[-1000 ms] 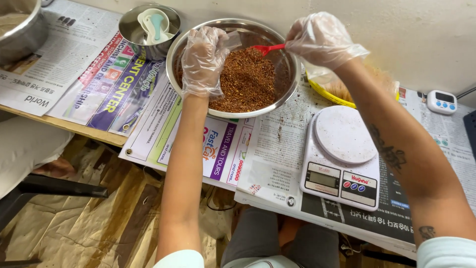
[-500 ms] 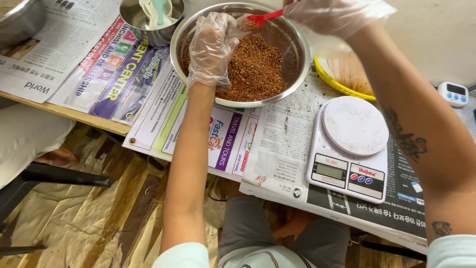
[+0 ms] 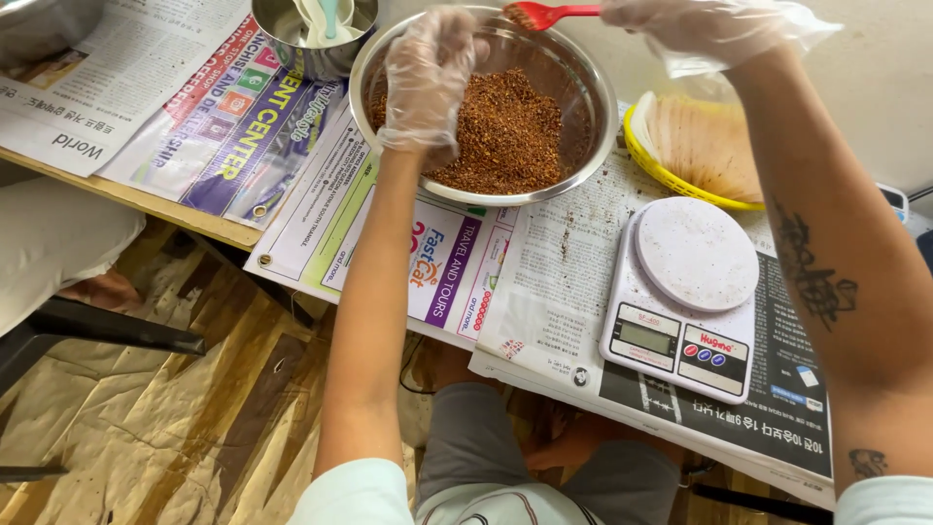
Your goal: Portioning a granular food substance into small plastic bags using a spoon and weighing each bag on a digital scale.
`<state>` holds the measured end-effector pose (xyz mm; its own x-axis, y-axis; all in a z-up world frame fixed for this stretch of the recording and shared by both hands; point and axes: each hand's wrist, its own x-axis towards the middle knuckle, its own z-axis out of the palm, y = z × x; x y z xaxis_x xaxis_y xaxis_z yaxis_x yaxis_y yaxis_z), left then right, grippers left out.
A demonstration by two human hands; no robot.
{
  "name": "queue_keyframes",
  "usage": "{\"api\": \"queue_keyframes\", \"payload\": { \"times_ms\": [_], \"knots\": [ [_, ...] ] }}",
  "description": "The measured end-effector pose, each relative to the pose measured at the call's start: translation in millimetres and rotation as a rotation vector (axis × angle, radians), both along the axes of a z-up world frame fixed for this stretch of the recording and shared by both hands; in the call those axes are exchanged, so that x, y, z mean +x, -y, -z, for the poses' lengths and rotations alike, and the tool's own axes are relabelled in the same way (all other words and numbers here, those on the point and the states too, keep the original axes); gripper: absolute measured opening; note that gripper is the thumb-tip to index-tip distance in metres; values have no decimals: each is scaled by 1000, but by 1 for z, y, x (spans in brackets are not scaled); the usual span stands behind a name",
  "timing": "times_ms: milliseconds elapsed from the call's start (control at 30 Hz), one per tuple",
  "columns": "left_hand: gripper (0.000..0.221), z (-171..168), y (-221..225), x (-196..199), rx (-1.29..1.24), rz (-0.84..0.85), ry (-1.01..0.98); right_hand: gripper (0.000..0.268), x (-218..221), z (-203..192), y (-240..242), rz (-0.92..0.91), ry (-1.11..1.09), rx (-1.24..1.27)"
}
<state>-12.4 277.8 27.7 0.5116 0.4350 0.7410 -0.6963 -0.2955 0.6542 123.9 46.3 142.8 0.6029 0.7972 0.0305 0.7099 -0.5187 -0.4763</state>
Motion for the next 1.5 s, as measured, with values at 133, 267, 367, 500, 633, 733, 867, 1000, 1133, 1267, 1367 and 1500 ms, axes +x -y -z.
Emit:
{"api": "queue_keyframes", "payload": {
  "times_ms": [133, 267, 367, 500, 633, 733, 867, 1000, 1133, 1267, 1367, 1500],
  "knots": [
    [43, -12, -17, -17, -661, 261, -268, 52, -37, -23, 17, 333, -148, -171],
    [53, -36, -2, -43, -658, 438, -346, 12, 11, 6, 37, 241, 103, 24],
    [59, -17, -7, -23, -392, 632, -384, 19, -12, -5, 40, 265, 348, -52],
    [25, 0, -5, -4, 223, -83, -215, 14, -5, -4, 38, 195, 172, 41],
    [44, 11, -8, 2, 573, -445, -98, 13, -7, -17, 29, 132, 176, -69],
    [35, 12, -7, -2, 527, -409, -163, 20, 21, -5, 28, -20, 113, 34],
    [44, 16, -10, 2, 622, -428, -209, 20, 22, 9, 13, -70, 214, -33],
    [44, 19, -12, 6, 697, -462, -177, 21, -18, 0, 2, -85, 221, -6],
    [54, 29, -17, 16, 589, -394, -213, 35, -26, -1, -1, -67, 266, -102],
    [54, 26, -17, 17, 442, -201, -73, 46, -20, -4, -8, -62, 314, -176],
    [23, 19, -14, 12, 157, -19, -180, 50, 1, -2, -1, 48, -38, -66],
    [39, -10, -11, -20, -229, 372, -413, 52, 16, -5, 27, 187, -16, -53]
  ]
}}
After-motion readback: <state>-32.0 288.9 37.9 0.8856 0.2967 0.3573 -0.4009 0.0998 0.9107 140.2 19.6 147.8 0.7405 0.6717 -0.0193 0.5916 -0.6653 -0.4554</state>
